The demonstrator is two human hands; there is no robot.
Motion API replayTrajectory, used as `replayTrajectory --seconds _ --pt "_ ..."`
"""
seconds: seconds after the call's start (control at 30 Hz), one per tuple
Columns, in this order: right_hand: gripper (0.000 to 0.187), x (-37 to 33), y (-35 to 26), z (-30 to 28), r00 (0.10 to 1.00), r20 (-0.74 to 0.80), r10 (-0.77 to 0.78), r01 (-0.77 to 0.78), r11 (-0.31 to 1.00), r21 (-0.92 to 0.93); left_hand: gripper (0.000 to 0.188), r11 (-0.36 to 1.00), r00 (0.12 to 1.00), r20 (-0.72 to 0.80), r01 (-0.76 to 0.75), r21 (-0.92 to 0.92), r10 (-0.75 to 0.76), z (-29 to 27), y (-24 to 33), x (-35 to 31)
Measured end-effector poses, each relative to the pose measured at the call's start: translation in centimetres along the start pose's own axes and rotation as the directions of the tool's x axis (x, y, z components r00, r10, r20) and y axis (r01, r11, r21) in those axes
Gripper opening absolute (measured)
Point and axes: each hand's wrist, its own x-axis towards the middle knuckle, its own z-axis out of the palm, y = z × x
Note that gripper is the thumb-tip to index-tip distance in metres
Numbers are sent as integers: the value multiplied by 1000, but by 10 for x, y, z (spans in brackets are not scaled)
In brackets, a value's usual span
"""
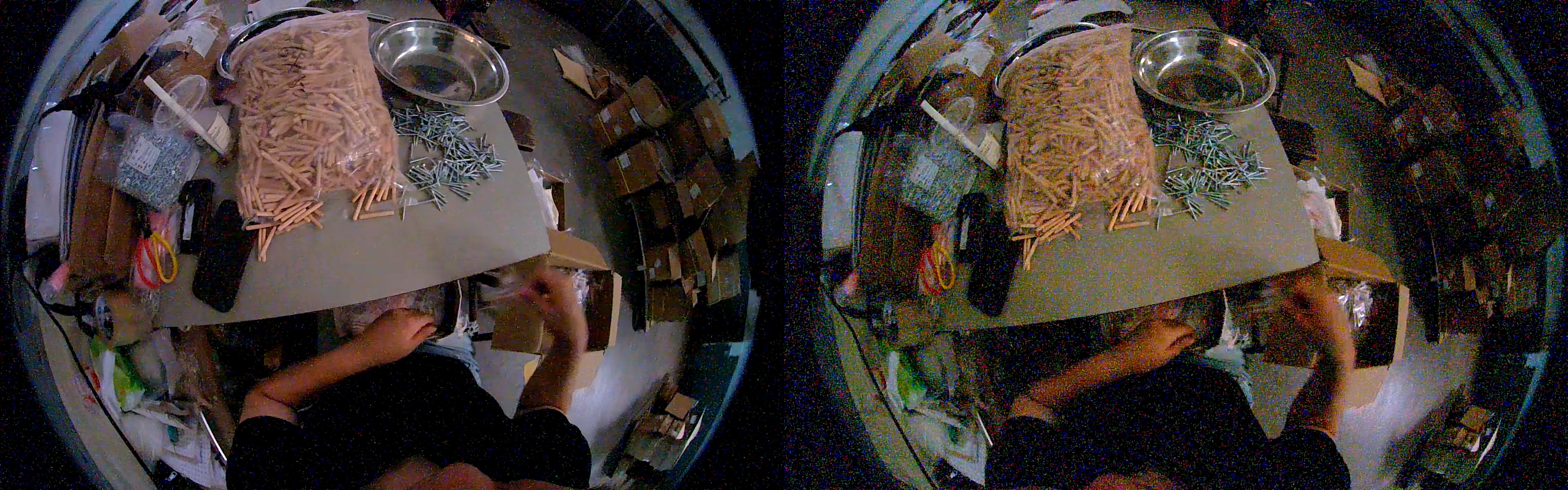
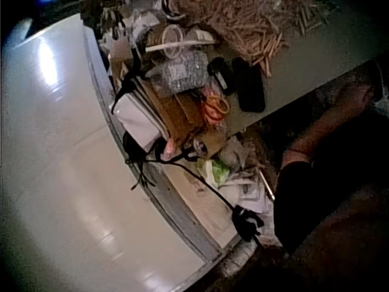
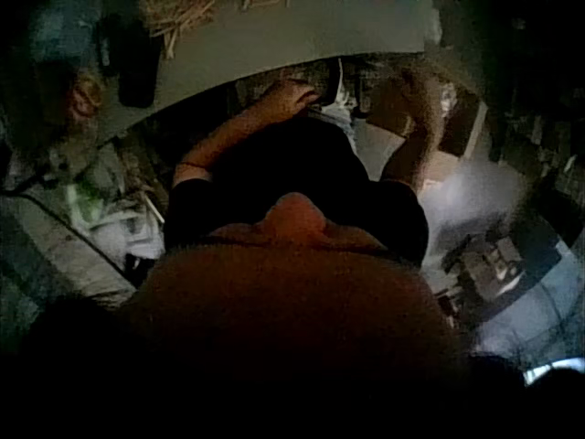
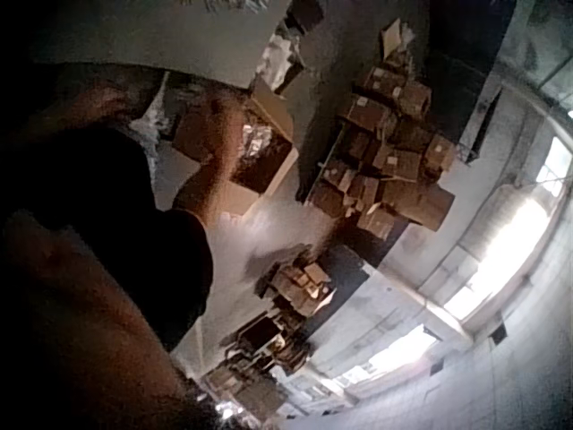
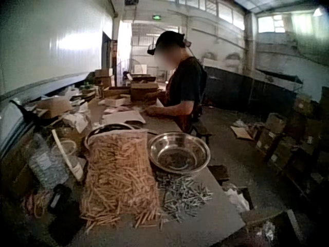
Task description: The person repeatedly picks up small wooden dowels and metal nails from a table, inserts the nails into the dowels, and places the assembled units into a small plastic bag. The person continues this repetitive assembly process throughout the clip.
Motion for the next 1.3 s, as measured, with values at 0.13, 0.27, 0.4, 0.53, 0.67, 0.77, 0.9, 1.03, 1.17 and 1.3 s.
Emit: replayTrajectory --seconds 0.13,0.27,0.4,0.53,0.67,0.77,0.9,1.03,1.17,1.3 --pt "20 -27 15 -46 923 -291 253 -334 901 -276 24 957 994 -102 -5 291 37 42 -63 17" --pt "22 -19 21 -34 895 -357 268 -333 934 -133 30 955 952 -303 43 295 51 65 -93 56" --pt "26 11 0 -7 971 -203 125 -175 952 -252 31 960 970 -240 33 278 36 73 -101 76" --pt "30 33 -25 13 992 -114 -49 29 985 -167 32 972 971 -236 36 231 20 71 -100 75" --pt "31 46 -54 27 981 -72 -182 176 981 -85 33 989 966 -258 53 140 -15 65 -100 64" --pt "28 60 -64 45 935 -48 -351 346 935 -81 34 997 953 -296 69 32 -57 59 -99 51" --pt "23 77 -90 62 917 71 -392 397 914 -85 36 979 901 -397 113 -167 -172 50 -102 21" --pt "21 98 -117 82 878 41 -477 479 875 -63 37 945 827 -487 149 -292 -281 49 -110 -19" --pt "22 114 -132 109 803 -135 -580 566 814 -130 38 931 826 -452 219 -291 -336 19 -91 -45" --pt "27 121 -144 117 724 -103 -682 643 722 -255 41 897 833 -335 428 -114 -440 34 -115 -60"
